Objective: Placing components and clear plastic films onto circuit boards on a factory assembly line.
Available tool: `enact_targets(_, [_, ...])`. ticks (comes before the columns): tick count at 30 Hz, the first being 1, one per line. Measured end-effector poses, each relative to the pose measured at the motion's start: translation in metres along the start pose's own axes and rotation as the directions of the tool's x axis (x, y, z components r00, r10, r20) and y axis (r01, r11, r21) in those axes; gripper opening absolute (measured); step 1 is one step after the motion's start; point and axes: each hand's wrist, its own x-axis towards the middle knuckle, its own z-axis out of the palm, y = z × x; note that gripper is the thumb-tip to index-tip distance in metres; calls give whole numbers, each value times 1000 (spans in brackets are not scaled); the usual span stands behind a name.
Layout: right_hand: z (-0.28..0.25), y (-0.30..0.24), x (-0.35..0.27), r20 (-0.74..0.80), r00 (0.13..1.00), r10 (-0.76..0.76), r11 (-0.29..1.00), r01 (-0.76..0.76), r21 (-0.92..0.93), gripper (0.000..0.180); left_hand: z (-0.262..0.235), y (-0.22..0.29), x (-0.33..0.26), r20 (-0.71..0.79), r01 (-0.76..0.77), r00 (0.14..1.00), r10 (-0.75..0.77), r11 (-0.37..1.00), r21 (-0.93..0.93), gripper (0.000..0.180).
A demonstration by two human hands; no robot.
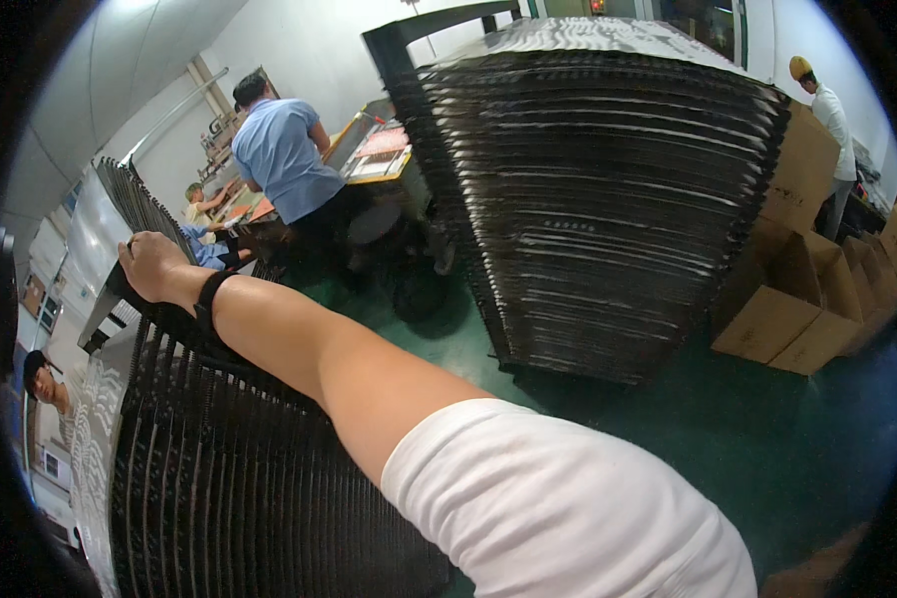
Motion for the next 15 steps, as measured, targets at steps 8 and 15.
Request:
enact_targets(8, [-77, -39, -9, 17, 984, -180, 980, 180, -78, 40, -126, 35, -75, -120, 2, 993, 18, 987, 164, 61])
enact_targets(15, [-150, -49, -7, 98, 985, -141, 984, 151, -96, 44, -219, 93, -107, -263, -16, 958, 112, 940, 340, 53])
